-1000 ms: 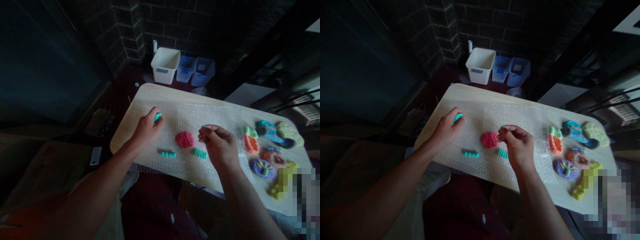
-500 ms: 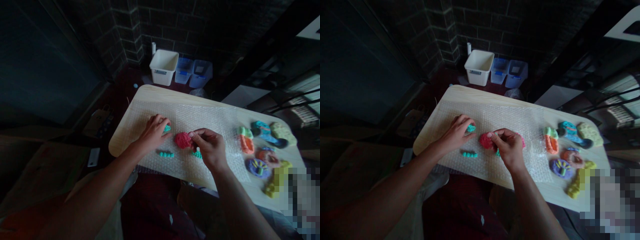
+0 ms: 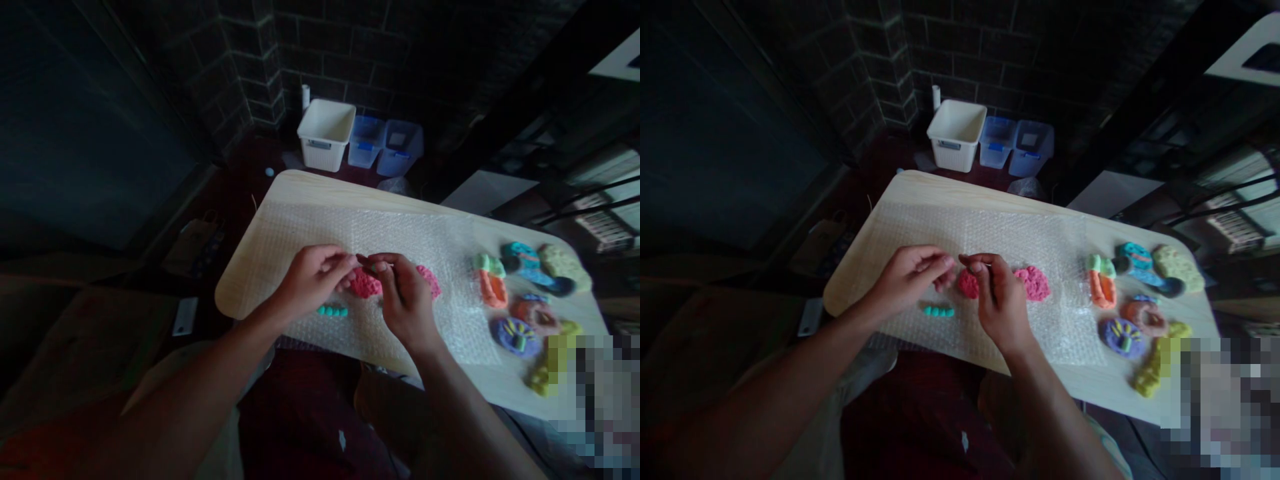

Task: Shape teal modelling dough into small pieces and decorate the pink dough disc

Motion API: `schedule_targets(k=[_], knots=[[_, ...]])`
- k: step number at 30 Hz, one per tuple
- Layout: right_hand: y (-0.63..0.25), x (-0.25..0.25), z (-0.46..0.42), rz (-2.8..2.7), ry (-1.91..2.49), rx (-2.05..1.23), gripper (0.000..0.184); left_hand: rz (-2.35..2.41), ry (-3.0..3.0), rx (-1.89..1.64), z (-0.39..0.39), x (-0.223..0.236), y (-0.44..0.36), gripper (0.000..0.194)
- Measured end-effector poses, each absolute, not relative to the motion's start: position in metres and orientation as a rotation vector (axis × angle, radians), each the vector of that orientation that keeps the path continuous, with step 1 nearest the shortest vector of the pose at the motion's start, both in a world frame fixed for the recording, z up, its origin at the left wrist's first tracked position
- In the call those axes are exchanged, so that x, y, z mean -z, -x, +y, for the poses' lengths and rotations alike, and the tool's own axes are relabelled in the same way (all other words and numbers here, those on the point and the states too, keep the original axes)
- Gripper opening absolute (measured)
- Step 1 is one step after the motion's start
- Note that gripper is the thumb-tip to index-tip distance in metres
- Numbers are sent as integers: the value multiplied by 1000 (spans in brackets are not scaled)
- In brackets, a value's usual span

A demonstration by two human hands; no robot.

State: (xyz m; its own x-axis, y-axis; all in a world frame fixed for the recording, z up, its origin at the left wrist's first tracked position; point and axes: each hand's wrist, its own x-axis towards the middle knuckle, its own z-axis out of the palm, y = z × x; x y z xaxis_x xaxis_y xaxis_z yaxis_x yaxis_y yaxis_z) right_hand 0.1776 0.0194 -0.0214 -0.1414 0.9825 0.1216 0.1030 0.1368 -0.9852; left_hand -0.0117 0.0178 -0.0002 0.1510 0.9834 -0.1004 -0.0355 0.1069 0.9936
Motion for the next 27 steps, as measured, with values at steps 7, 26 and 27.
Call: schedule_targets(k=[7,26,27], knots=[[-173,20,18,-1510,981,-1013,15,706,-535,-1006,13,1,0,33],[-181,1,18,-1661,1013,-750,12,739,-597,-960,12,1,0,36],[-182,0,18,-1693,1011,-718,13,722,-591,-954,12,1,1,34]])
